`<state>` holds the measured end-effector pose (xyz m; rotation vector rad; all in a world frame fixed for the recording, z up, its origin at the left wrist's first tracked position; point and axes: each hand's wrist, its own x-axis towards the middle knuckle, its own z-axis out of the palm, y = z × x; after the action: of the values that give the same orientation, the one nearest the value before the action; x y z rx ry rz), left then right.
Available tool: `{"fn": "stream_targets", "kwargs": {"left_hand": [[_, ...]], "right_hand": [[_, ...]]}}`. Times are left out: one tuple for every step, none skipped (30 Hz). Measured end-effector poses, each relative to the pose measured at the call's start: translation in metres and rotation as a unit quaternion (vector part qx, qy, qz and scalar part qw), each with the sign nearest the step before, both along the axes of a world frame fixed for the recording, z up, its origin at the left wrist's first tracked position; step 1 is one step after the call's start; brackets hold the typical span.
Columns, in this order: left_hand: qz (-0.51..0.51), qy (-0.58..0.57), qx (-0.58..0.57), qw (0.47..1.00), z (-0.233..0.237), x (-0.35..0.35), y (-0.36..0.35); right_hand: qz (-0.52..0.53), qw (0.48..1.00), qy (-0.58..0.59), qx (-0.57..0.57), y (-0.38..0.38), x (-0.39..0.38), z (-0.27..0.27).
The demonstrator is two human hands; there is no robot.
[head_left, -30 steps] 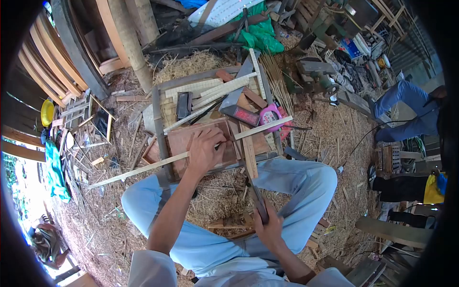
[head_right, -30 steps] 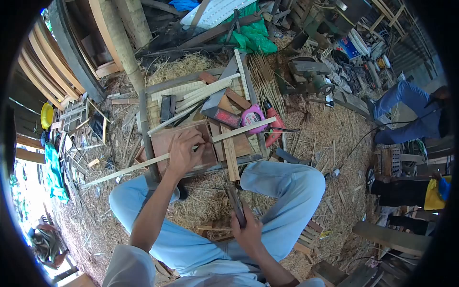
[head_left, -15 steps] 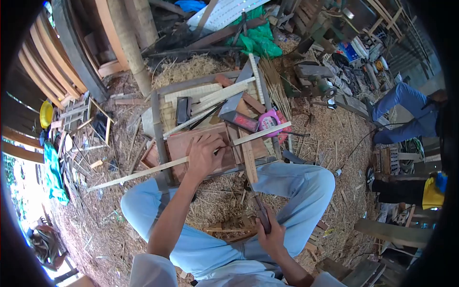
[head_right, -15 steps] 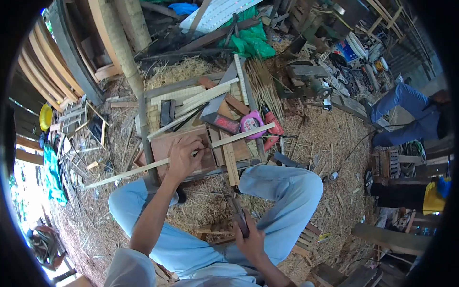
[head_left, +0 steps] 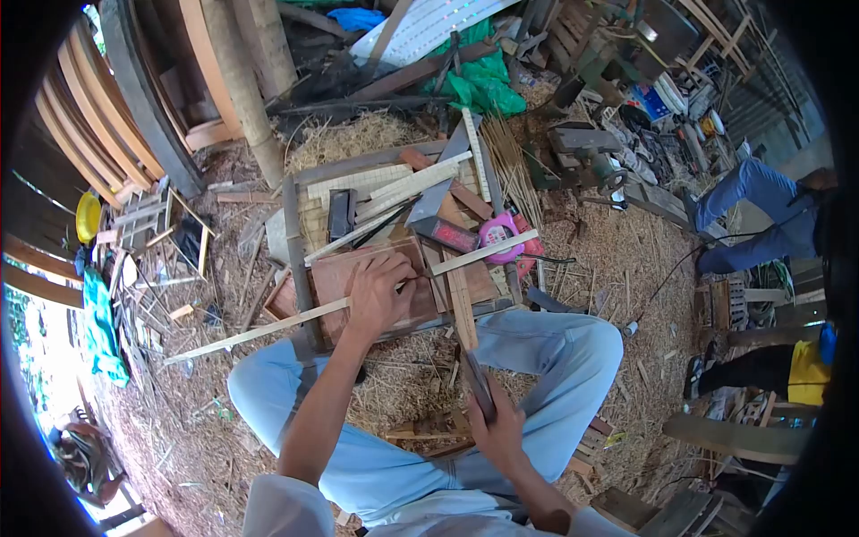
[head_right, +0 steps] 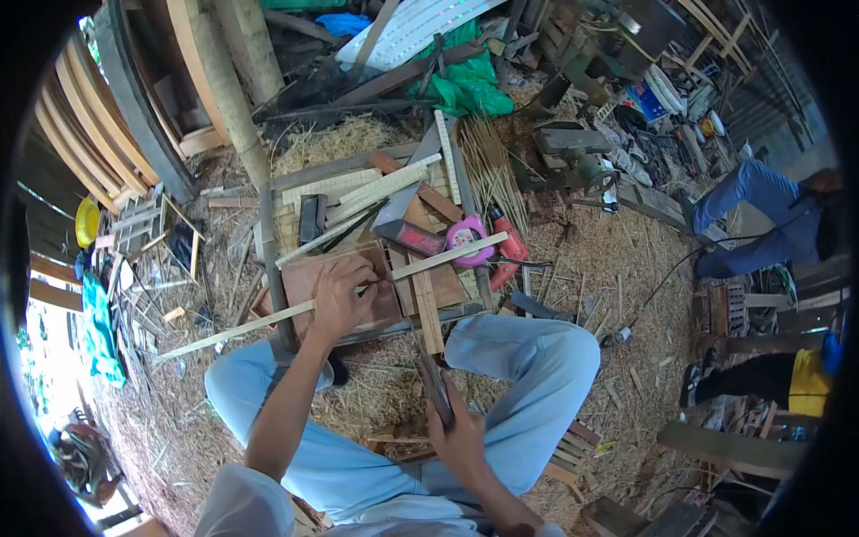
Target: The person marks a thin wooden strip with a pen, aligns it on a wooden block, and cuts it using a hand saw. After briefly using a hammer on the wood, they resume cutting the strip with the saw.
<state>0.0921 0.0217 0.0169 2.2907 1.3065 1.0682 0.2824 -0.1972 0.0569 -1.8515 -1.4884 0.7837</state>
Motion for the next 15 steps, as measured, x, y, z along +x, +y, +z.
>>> {"fn": "stream_targets", "kwargs": {"left_hand": [[-0.005,-0.011,0.007,1.0,0.0,-0.001,0.0],[-0.001,-0.011,0.0,1.0,0.0,-0.002,0.001],[0.007,-0.003,-0.003,1.0,0.001,-0.001,0.001],[0.009,0.005,-0.004,1.0,0.001,0.001,-0.001],[0.005,0.006,-0.003,1.0,0.002,0.002,-0.003],[-0.003,0.008,-0.008,1.0,0.004,0.002,-0.004],[-0.009,0.013,-0.009,1.0,0.007,0.0,-0.004],[-0.006,0.015,-0.009,1.0,0.006,0.0,-0.003],[-0.009,0.019,-0.001,1.0,0.007,-0.001,-0.005],[-0.005,0.027,-0.003,1.0,0.007,-0.003,-0.004],[-0.001,0.031,-0.007,1.0,0.005,-0.003,0.0],[-0.004,0.026,-0.009,1.0,0.006,-0.002,0.003],[-0.004,0.021,-0.006,1.0,0.005,-0.001,0.002],[-0.001,0.016,-0.002,1.0,0.002,-0.001,0.001],[0.004,0.013,-0.007,1.0,-0.001,0.0,-0.002]], "right_hand": [[-0.015,1.0,0.025,-0.007,-0.018,0.004,0.003],[-0.032,0.998,0.051,-0.014,-0.027,0.006,0.004],[-0.031,0.998,0.052,-0.02,-0.024,0.004,0.002],[-0.021,0.999,0.034,0.012,-0.012,-0.001,0.0],[-0.011,0.999,0.014,0.048,0.007,-0.005,-0.002],[-0.007,0.999,0.02,0.049,0.034,-0.009,-0.008],[-0.002,0.998,0.029,0.054,0.067,-0.016,-0.014],[-0.005,0.997,0.046,0.055,0.1,-0.027,-0.011],[-0.007,0.996,0.064,0.056,0.119,-0.033,-0.007],[-0.011,0.996,0.068,0.064,0.12,-0.033,-0.005],[-0.01,0.996,0.068,0.052,0.119,-0.033,-0.002],[-0.008,0.997,0.063,0.032,0.114,-0.032,0.0],[-0.009,0.998,0.059,0.026,0.097,-0.029,0.0],[-0.013,0.999,0.034,0.021,0.072,-0.021,-0.002],[-0.014,1.0,0.01,0.014,0.046,-0.012,-0.003]]}}
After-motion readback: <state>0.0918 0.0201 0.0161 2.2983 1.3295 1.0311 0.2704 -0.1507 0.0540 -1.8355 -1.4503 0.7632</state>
